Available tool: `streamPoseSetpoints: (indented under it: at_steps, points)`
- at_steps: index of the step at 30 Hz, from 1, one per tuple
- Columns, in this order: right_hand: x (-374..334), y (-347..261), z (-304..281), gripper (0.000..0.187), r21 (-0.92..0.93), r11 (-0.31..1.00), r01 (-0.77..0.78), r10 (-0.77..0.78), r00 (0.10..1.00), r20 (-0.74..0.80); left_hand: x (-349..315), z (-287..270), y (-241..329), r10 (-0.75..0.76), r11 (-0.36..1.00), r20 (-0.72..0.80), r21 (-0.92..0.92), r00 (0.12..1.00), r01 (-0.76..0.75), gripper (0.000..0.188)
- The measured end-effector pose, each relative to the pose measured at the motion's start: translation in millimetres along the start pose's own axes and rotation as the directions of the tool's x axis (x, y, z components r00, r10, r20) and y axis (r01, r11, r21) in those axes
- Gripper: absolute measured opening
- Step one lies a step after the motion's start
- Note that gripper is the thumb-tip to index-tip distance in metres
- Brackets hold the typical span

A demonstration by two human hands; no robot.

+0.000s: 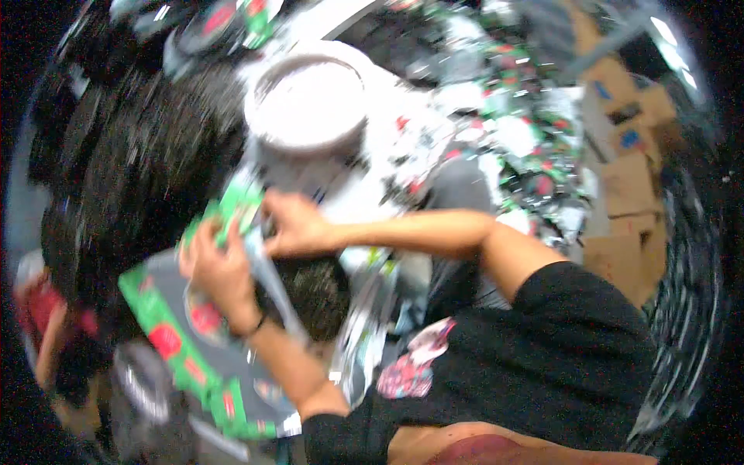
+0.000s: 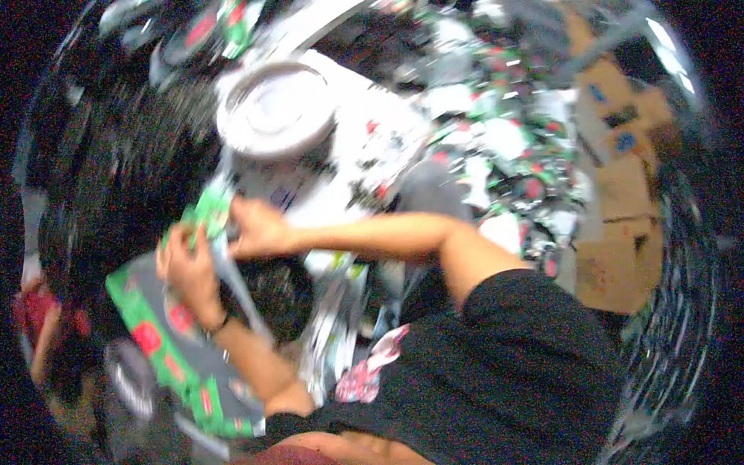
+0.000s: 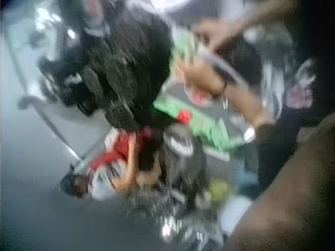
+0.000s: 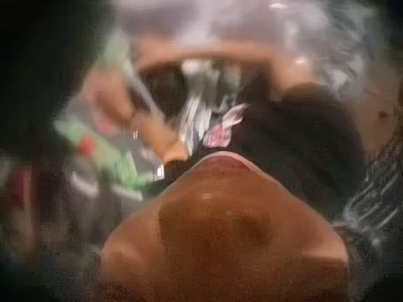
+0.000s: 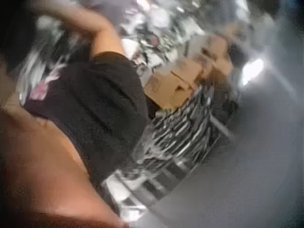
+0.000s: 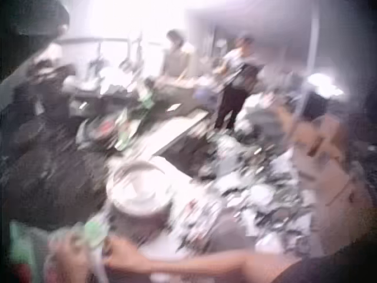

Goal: The person packs round sheets of dried seaweed into silver and green plastic bags by hand, then stacks the filled bags on a pile.

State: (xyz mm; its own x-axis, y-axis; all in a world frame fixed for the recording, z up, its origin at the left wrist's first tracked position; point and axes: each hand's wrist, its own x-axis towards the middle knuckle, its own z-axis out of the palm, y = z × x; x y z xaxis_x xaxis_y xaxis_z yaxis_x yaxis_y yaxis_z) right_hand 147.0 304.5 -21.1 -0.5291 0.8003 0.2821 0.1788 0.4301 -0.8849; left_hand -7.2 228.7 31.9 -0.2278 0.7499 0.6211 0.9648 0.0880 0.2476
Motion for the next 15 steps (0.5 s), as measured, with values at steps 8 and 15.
streamPoseSetpoints:
  at_steps: [8, 15]
  points:
    - [-42.0, -11.0, -35.4, 0.077, 0.007, 0.903, -0.43, 0.39, 0.826, 0.408, -7.7, 14.0, -40.4, -0.202, 0.888, 0.211, -0.372, 0.956, 0.27, 0.018]
    - [-11.3, -10.0, -43.9, 0.051, 0.032, 0.991, -0.132, 0.103, 0.885, 0.454, 2.7, 14.4, 33.6, 0.186, 0.888, 0.088, -0.441, 0.979, -0.129, 0.009]
